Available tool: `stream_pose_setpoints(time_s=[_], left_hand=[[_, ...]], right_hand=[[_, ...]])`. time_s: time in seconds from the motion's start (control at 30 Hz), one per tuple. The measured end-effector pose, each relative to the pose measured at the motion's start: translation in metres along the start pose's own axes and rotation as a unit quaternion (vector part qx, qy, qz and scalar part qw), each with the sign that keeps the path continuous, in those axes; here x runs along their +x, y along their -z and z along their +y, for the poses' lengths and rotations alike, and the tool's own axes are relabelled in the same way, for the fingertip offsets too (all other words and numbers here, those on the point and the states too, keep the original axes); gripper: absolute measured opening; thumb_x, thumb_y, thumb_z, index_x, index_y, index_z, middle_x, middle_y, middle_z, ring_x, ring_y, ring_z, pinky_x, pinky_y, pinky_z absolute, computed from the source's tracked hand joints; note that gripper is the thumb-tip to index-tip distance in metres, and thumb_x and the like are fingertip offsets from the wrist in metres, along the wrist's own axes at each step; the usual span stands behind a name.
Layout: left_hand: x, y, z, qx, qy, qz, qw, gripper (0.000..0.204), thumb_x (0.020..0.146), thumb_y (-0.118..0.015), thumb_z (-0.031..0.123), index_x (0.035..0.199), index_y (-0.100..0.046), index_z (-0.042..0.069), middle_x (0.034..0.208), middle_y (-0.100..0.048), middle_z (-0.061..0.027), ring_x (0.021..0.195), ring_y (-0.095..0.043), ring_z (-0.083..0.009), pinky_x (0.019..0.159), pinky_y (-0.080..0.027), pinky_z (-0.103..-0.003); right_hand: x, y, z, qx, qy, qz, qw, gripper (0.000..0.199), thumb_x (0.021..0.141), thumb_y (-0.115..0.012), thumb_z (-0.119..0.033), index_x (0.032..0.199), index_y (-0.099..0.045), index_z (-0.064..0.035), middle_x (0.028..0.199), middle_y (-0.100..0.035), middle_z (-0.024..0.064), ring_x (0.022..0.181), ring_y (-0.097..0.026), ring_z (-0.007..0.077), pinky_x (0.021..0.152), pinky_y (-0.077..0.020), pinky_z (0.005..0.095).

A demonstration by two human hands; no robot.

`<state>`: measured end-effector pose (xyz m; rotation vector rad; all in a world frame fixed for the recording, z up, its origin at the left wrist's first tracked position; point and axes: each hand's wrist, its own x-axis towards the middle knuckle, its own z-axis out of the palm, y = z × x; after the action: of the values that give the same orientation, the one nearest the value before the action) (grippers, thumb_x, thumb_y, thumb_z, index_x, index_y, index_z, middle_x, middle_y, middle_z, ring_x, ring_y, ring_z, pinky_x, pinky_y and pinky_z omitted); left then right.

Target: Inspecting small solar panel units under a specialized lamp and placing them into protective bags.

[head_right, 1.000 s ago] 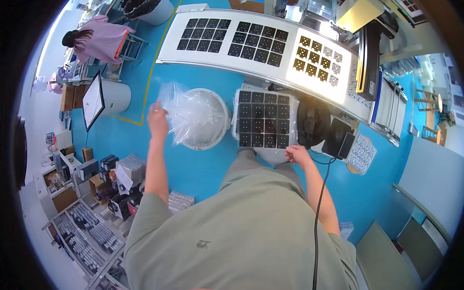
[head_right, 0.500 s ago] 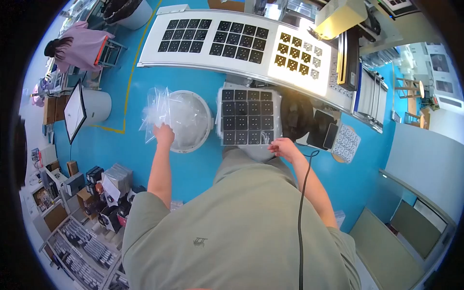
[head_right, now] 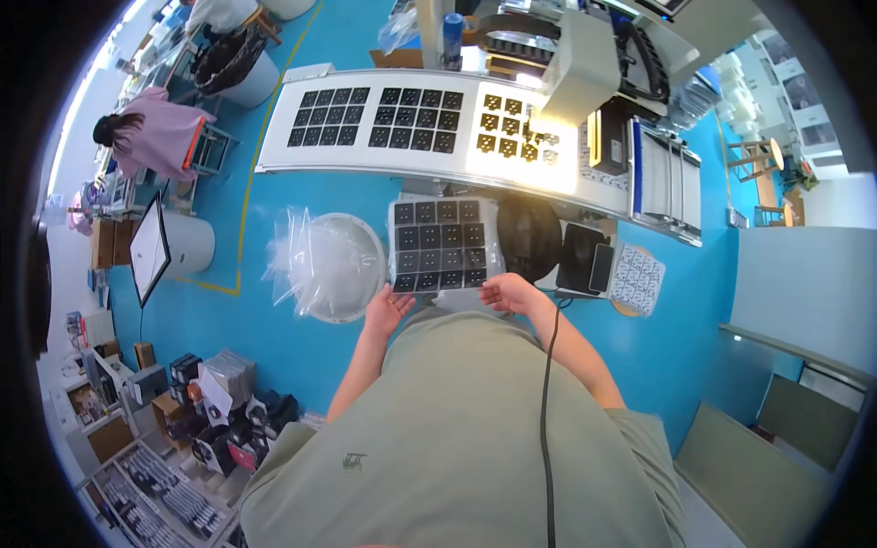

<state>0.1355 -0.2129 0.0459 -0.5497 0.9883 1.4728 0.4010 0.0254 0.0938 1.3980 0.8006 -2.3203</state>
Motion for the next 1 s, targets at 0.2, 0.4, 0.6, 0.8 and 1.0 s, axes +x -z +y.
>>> stream_pose_setpoints(time_s=[0.2,0.4,0.6,0.8,1.0], left_hand=[[0.014,-0.003,-0.006,0.034,-0.037,0.026,0.998,0.03,0.107,-0.041,0.022,0.122,-0.057,0.001,0.115,-0.067,-0.0163,0.104,-0.067,-0.031,0.09,-0.057,-0.048],[0.018,-0.016,0.005,0.047,-0.076,0.02,0.996,0.027,0.106,-0.041,0.02,0.117,-0.058,0.002,0.11,-0.068,-0.0131,0.099,-0.068,-0.0295,0.089,-0.057,-0.046],[0.003,-0.055,0.015,0.081,-0.126,0.007,0.989,0.026,0.105,-0.043,0.02,0.115,-0.059,0.002,0.109,-0.069,-0.012,0.097,-0.069,-0.0277,0.086,-0.058,-0.045],[-0.024,-0.101,0.028,0.119,-0.16,-0.008,0.98,0.025,0.104,-0.047,0.02,0.111,-0.062,0.002,0.104,-0.071,-0.0107,0.089,-0.071,-0.0238,0.078,-0.06,-0.04],[-0.051,-0.138,0.04,0.185,-0.285,-0.02,0.94,0.029,0.103,-0.052,0.019,0.117,-0.066,-0.003,0.104,-0.073,-0.0104,0.091,-0.071,-0.0182,0.079,-0.058,-0.033]], right_hand=[[0.003,0.001,0.005,-0.085,0.001,0.024,0.996,0.021,0.099,-0.059,-0.022,0.107,-0.068,-0.0053,0.097,-0.071,0.0067,0.09,-0.066,0.0203,0.075,-0.0496,0.035],[-0.002,0.011,0.011,-0.135,0.038,0.011,0.99,0.044,0.097,-0.065,-0.046,0.114,-0.068,-0.0051,0.103,-0.069,0.0075,0.096,-0.064,0.02,0.083,-0.0502,0.0364],[-0.008,0.027,0.011,-0.121,0.079,0.036,0.989,0.048,0.095,-0.067,-0.05,0.114,-0.068,-0.006,0.104,-0.067,0.0071,0.094,-0.063,0.0188,0.08,-0.0497,0.0345],[-0.017,0.046,0.016,-0.066,0.109,0.047,0.991,0.046,0.095,-0.066,-0.051,0.111,-0.067,-0.0082,0.091,-0.066,0.0026,0.084,-0.063,0.0152,0.072,-0.0484,0.0306],[-0.026,0.073,0.028,-0.038,0.105,0.094,0.989,0.051,0.094,-0.066,-0.055,0.11,-0.066,-0.0062,0.09,-0.066,0.0042,0.081,-0.064,0.0165,0.072,-0.0497,0.032]])
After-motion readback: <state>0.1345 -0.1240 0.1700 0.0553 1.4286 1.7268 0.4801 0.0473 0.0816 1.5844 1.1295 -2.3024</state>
